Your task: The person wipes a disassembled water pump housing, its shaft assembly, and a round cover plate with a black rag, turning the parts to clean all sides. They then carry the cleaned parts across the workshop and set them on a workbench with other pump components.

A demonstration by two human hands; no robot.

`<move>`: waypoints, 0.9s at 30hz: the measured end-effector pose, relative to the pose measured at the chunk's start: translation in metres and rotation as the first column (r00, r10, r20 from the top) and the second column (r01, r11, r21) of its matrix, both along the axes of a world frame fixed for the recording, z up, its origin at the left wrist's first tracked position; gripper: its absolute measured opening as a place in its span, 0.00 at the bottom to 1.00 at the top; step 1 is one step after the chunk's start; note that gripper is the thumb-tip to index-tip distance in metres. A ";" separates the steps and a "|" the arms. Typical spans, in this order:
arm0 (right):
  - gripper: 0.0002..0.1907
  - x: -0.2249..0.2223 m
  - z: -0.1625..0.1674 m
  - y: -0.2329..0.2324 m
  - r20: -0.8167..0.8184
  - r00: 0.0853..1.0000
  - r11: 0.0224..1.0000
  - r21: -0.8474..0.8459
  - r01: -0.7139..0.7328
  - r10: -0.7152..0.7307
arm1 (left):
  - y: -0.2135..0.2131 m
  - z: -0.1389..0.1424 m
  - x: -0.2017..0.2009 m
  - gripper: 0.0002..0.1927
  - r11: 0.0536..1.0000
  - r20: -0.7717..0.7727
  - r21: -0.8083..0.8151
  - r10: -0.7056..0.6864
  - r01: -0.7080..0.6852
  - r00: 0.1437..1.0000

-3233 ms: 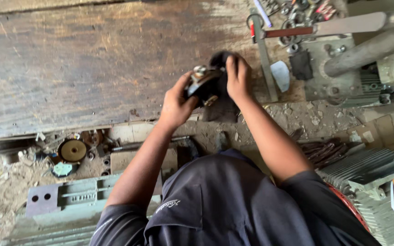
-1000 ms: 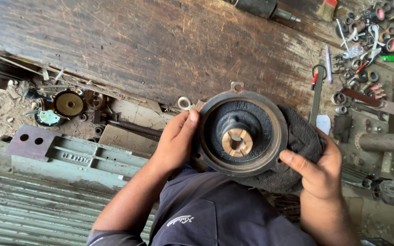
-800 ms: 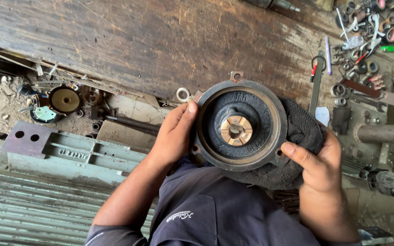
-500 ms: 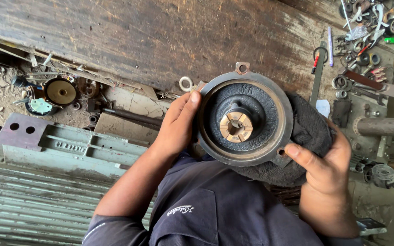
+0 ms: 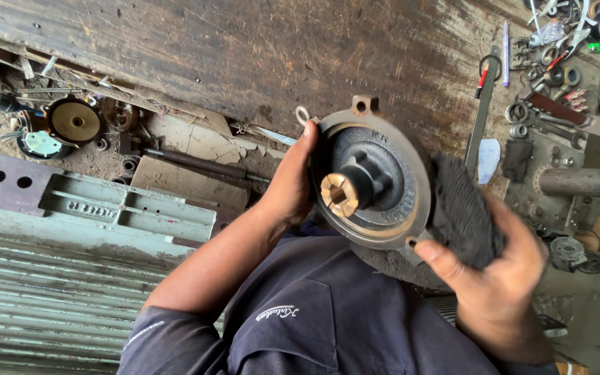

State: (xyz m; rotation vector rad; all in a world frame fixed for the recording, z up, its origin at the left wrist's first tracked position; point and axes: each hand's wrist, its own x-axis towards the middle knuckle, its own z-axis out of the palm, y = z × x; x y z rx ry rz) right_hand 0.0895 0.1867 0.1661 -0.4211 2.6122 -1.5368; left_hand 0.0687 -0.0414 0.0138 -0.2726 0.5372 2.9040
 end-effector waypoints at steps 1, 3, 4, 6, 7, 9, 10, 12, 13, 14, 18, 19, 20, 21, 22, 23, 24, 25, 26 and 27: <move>0.37 0.003 0.001 0.003 -0.071 0.997 0.992 0.125 -0.008 0.017 | 0.001 0.000 0.001 0.37 1.000 -0.016 0.013 0.007 -0.007 1.000; 0.36 0.006 0.000 0.007 -0.025 1.000 1.000 0.011 -0.010 0.010 | 0.003 -0.001 0.003 0.38 0.999 -0.050 0.037 0.023 -0.021 0.998; 0.35 0.007 0.001 0.010 -0.002 1.000 0.999 -0.046 -0.008 0.008 | 0.004 -0.002 0.004 0.38 0.998 -0.043 0.055 0.018 -0.016 0.999; 0.34 0.007 0.002 0.012 -0.063 0.998 0.997 -0.070 0.025 -0.029 | 0.007 -0.004 0.007 0.38 0.996 -0.028 0.093 0.007 -0.004 1.000; 0.34 0.007 0.002 0.012 -0.073 0.996 0.996 -0.085 0.039 -0.045 | 0.008 -0.005 0.008 0.38 0.989 -0.028 0.145 0.002 0.002 1.000; 0.33 0.005 0.003 0.013 -0.070 0.995 0.991 -0.119 0.067 -0.075 | 0.010 -0.009 0.008 0.38 0.971 -0.033 0.240 -0.007 0.015 0.999; 0.33 0.004 0.001 0.011 -0.110 0.990 0.987 -0.142 0.074 -0.090 | 0.012 -0.011 0.009 0.38 0.968 -0.031 0.249 -0.008 0.015 0.999; 0.33 -0.003 -0.004 0.012 -0.242 0.963 0.979 -0.191 0.072 -0.118 | 0.013 -0.014 0.008 0.39 0.963 -0.029 0.269 -0.007 0.015 1.000; 0.33 -0.007 -0.012 0.011 -0.329 0.935 0.974 -0.219 0.061 -0.132 | 0.013 -0.014 0.007 0.38 0.969 -0.044 0.247 0.008 0.003 0.999; 0.30 -0.013 -0.013 0.018 -0.225 0.963 0.964 -0.251 0.089 -0.148 | 0.013 -0.015 0.006 0.37 0.974 -0.057 0.228 0.025 -0.012 0.998; 0.21 -0.044 -0.049 0.043 -0.033 0.998 0.948 -0.315 0.035 -0.048 | 0.012 -0.014 0.005 0.36 0.988 -0.049 0.152 0.007 0.001 0.999; 0.17 -0.048 -0.061 0.049 -0.075 0.996 0.940 -0.341 0.013 -0.041 | 0.012 -0.014 0.005 0.37 0.990 -0.042 0.139 0.003 0.003 0.999; 0.14 -0.052 -0.074 0.052 -0.116 0.993 0.931 -0.365 -0.010 -0.035 | 0.012 -0.014 0.004 0.38 0.992 -0.038 0.125 -0.001 0.005 0.999; 0.10 -0.052 -0.084 0.053 -0.189 0.979 0.911 -0.412 -0.005 -0.079 | 0.012 -0.015 0.004 0.40 0.994 -0.031 0.111 -0.003 0.006 1.000; 0.09 -0.050 -0.087 0.054 -0.311 0.932 0.896 -0.443 0.031 -0.186 | 0.013 -0.017 0.003 0.40 0.991 0.018 0.133 0.015 -0.017 1.000; 0.08 -0.046 -0.089 0.049 -0.422 0.857 0.880 -0.470 0.072 -0.295 | 0.013 -0.019 0.002 0.40 0.987 0.067 0.154 0.030 -0.040 0.997; 0.10 -0.040 -0.081 0.046 -0.556 0.725 0.865 -0.489 0.109 -0.406 | 0.013 -0.021 0.000 0.40 0.982 0.114 0.175 0.048 -0.068 0.992; 0.13 -0.035 -0.072 0.038 -0.652 0.604 0.866 -0.480 0.140 -0.459 | 0.013 -0.024 -0.003 0.40 0.983 0.123 0.153 0.079 -0.098 0.989; 0.15 -0.024 -0.058 0.028 -0.751 0.495 0.891 -0.435 0.126 -0.437 | 0.011 -0.026 -0.007 0.41 0.983 0.127 0.128 0.117 -0.133 0.985; 0.17 -0.015 -0.044 0.013 -0.831 0.496 0.961 -0.275 0.031 -0.253 | 0.009 -0.028 -0.010 0.41 0.981 0.128 0.100 0.156 -0.169 0.980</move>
